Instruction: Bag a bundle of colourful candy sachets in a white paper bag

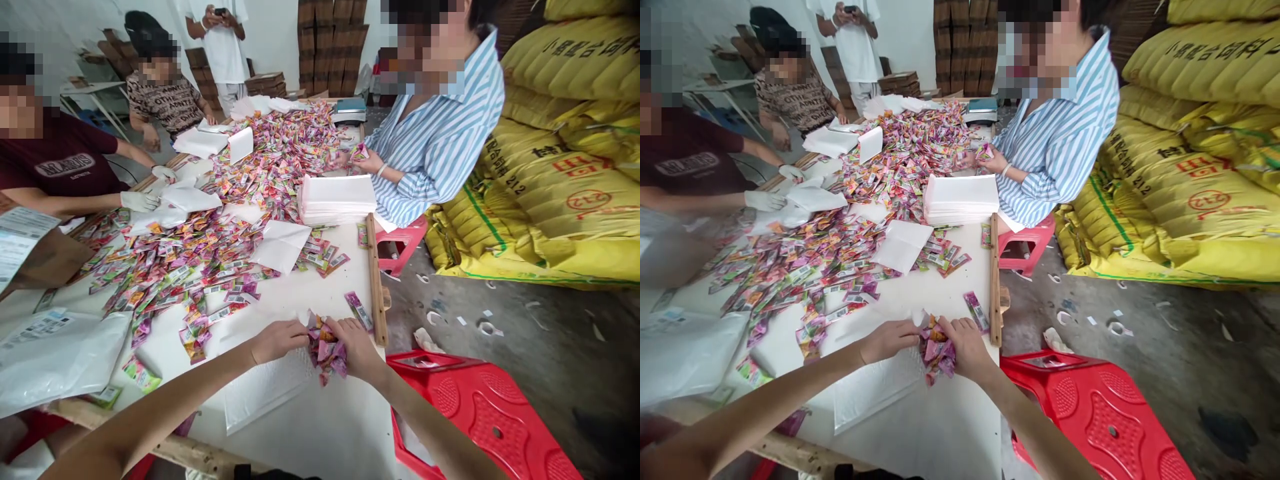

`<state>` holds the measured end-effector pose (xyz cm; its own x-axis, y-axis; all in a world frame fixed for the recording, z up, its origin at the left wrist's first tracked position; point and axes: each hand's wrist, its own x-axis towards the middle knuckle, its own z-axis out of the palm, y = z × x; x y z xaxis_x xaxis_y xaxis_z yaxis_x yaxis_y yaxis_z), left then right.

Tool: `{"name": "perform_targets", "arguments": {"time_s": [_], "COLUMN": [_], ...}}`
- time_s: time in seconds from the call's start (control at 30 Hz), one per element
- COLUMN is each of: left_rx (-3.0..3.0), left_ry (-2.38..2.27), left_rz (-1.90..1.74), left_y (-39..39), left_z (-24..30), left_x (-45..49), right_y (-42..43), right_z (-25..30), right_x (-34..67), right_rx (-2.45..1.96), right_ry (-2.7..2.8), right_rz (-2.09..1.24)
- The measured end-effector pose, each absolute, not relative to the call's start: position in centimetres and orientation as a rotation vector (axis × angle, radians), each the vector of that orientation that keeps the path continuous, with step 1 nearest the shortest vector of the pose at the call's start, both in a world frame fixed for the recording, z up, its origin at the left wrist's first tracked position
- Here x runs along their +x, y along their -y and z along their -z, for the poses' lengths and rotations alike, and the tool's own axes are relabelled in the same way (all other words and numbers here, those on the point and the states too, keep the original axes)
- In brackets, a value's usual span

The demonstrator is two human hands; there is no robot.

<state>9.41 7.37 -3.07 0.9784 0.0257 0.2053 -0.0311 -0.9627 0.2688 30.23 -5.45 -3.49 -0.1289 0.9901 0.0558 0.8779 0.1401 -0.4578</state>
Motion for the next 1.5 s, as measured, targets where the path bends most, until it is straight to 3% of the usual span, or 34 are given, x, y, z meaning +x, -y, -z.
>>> {"name": "perform_targets", "arguments": {"time_s": [0.13, 0.23, 0.47, 0.63, 0.93, 1.03, 1.27, 1.5], "left_rx": [2.822, 2.723, 2.392, 2.363, 2.819, 2.825, 2.350, 2.564], "left_ry": [0.158, 0.023, -0.113, -0.094, -0.434, -0.342, -0.348, -0.204], "left_rz": [-0.220, -0.227, -0.014, 0.094, 0.476, 0.509, 0.182, 0.278], "left_y": [-6.7, -6.6, -7.6, -7.9, -5.6, -4.9, -6.4, -8.8], "left_z": [1.7, 0.5, -3.3, -5.2, -6.1, -5.8, -5.7, -4.6], "left_x": [9.8, 10.0, 10.5, 11.3, 12.2, 12.5, 12.0, 11.6], "right_y": [3.2, 1.4, 1.3, 0.5, -1.0, -1.3, 0.0, 3.7], "right_z": [2.5, 1.6, 1.1, 0.3, 0.0, 0.3, 0.1, 0.5], "right_x": [30.6, 30.4, 28.1, 28.0, 28.3, 28.3, 26.8, 23.2], "right_rx": [-1.885, -2.029, -2.381, -2.454, -2.447, -2.447, -2.495, -2.497], "right_ry": [2.149, 2.132, 1.922, 1.984, 1.983, 1.988, 1.890, 1.929], "right_rz": [-0.593, -0.717, -0.663, -0.831, -0.951, -0.960, -0.853, -0.317]}}
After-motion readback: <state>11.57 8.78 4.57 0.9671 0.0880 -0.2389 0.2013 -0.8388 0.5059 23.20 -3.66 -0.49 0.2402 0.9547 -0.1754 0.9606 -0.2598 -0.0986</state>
